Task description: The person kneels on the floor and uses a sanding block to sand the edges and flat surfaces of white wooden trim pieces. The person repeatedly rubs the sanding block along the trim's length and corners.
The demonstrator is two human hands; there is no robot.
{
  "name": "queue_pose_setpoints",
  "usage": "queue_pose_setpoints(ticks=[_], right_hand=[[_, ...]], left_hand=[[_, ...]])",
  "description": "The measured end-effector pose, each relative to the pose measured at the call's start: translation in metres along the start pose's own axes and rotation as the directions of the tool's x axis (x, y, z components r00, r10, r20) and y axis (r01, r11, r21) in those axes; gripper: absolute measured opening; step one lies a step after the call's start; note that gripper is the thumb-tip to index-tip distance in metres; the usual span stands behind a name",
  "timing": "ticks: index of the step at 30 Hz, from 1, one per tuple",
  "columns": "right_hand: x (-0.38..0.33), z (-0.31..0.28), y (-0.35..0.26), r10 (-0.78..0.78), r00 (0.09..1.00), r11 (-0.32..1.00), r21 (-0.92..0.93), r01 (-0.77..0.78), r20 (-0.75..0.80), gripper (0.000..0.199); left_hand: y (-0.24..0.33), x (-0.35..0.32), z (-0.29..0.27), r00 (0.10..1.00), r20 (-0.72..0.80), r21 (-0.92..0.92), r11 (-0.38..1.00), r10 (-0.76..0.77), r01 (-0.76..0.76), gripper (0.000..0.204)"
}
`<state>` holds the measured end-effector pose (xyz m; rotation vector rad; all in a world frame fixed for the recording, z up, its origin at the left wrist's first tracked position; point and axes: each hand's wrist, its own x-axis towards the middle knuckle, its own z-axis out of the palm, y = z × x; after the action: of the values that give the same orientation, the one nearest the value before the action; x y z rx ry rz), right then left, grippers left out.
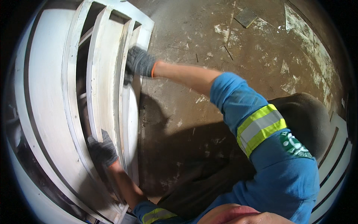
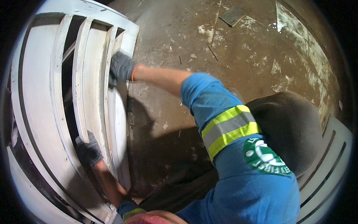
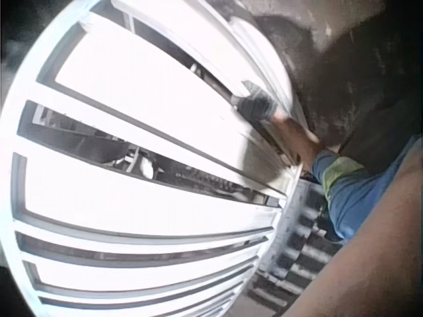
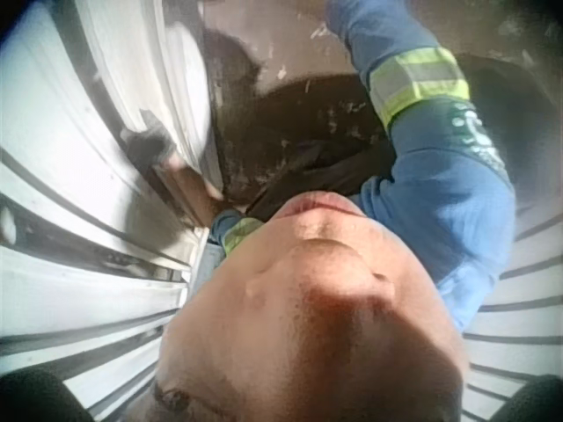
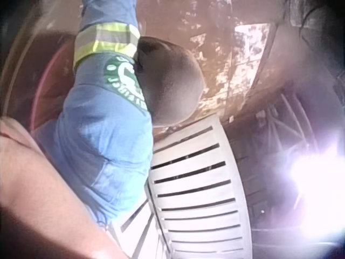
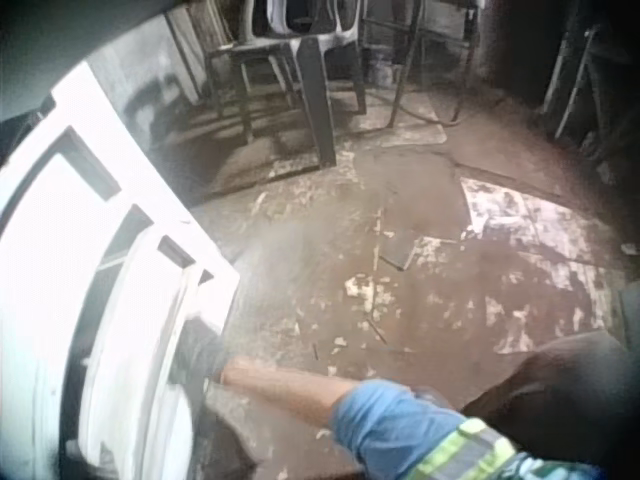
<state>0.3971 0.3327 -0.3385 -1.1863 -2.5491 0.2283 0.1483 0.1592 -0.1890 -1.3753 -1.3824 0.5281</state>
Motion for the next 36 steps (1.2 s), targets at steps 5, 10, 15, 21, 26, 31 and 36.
queue_pose_setpoints(ticks=[5,10,15,21,26,31,36], right_hand=[[0.003,-0.003,-0.023,-0.099,0.995,0.992,0.069,0.101,-0.034,0.039],[0.028,-0.008,0.052,0.168,0.986,0.947,-0.276,-0.165,-0.012,0.039],[0.003,0.018,0.001,-0.031,0.997,0.985,-0.17,0.018,-0.073,0.035],[0.024,-0.005,0.033,0.216,0.973,0.912,-0.337,-0.232,-0.084,0.042],[0.009,0.01,-0.005,0.048,0.999,0.981,-0.189,-0.052,-0.022,0.044],[0.035,-0.001,0.051,0.274,0.958,0.923,-0.302,-0.237,0.085,0.046],[0.01,0.02,0.007,0.171,0.975,0.98,-0.075,-0.183,-0.145,0.042]], left_hand=[[-0.028,-0.013,-0.001,0.97,0.221,-0.626,0.747,-0.103,0.222,0.032],[-0.008,0.011,-0.014,0.929,0.349,-0.592,0.738,-0.126,0.323,0.034],[-0.009,0.001,-0.003,0.893,0.436,-0.584,0.719,-0.113,0.376,0.036],[-0.013,0.007,-0.007,0.911,0.399,-0.623,0.698,-0.106,0.355,0.036],[-0.018,0.001,-0.006,0.865,0.481,-0.53,0.738,-0.143,0.417,0.035],[0.0,0.007,0.006,0.939,0.334,-0.621,0.728,-0.088,0.289,0.037],[-0.017,0.008,-0.011,0.913,0.395,-0.597,0.728,-0.098,0.336,0.036]])
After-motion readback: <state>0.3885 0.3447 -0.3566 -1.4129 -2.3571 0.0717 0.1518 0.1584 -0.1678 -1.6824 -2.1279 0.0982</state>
